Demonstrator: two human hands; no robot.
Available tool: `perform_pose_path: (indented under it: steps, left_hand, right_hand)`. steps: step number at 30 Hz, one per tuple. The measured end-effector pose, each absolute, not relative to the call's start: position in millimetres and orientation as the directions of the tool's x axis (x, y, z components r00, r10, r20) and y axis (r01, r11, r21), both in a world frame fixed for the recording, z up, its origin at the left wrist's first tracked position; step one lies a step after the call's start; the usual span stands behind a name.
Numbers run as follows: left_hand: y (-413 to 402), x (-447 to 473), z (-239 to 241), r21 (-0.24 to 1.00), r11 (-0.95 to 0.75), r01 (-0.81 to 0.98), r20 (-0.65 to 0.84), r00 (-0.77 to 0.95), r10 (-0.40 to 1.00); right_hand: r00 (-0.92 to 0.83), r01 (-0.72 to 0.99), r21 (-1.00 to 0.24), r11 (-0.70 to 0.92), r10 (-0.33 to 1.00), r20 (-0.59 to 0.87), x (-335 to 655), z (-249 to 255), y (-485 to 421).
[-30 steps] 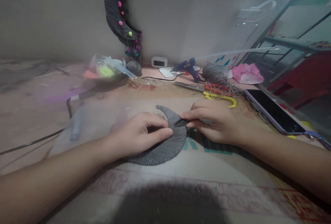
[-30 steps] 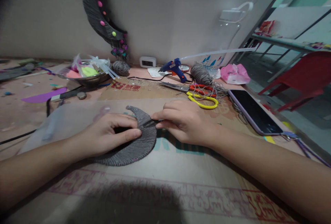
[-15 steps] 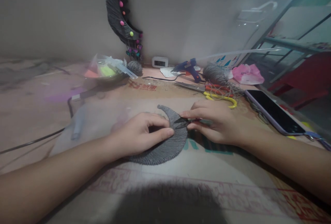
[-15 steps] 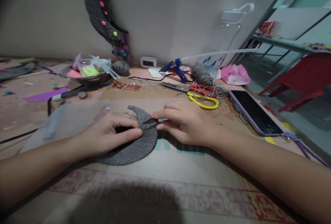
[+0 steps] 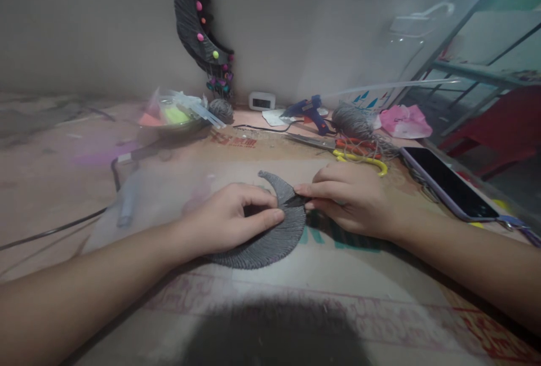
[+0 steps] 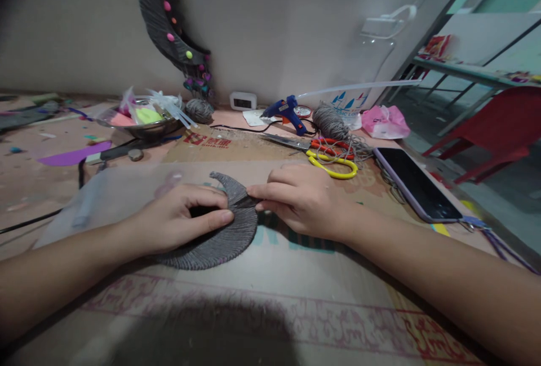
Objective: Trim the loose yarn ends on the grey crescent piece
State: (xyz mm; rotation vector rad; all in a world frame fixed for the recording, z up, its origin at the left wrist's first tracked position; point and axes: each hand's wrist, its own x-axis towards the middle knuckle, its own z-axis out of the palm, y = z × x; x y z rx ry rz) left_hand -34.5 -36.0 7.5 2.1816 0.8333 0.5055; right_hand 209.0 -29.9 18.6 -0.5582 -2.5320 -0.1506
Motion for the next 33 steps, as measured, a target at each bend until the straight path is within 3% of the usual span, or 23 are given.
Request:
perform_pose_path:
  steps: [20,29,33]
  left_hand:
    - [-36.4,-34.5,8.2,0.749,-0.516,0.416,0.09,0.707,0.701]
    - [-35.4,-34.7,9.6,0.781,-0.461,0.422,0.068,0.676,0.734]
    - [-36.7,-33.7,10.2,0.775,-0.464,0.428,0.069,0.674,0.736]
  right_hand:
    - [-0.761,0.415,-0.024,0.91,0.362,0.538,208.8,15.8,-28.1]
    - [-0.735,0.423,-0.142,0.895,0.43,0.525,211.2,11.4,-27.9]
    - [-0.739,0.443,-0.098,0.891,0.425,0.522,211.6,10.6,-28.5]
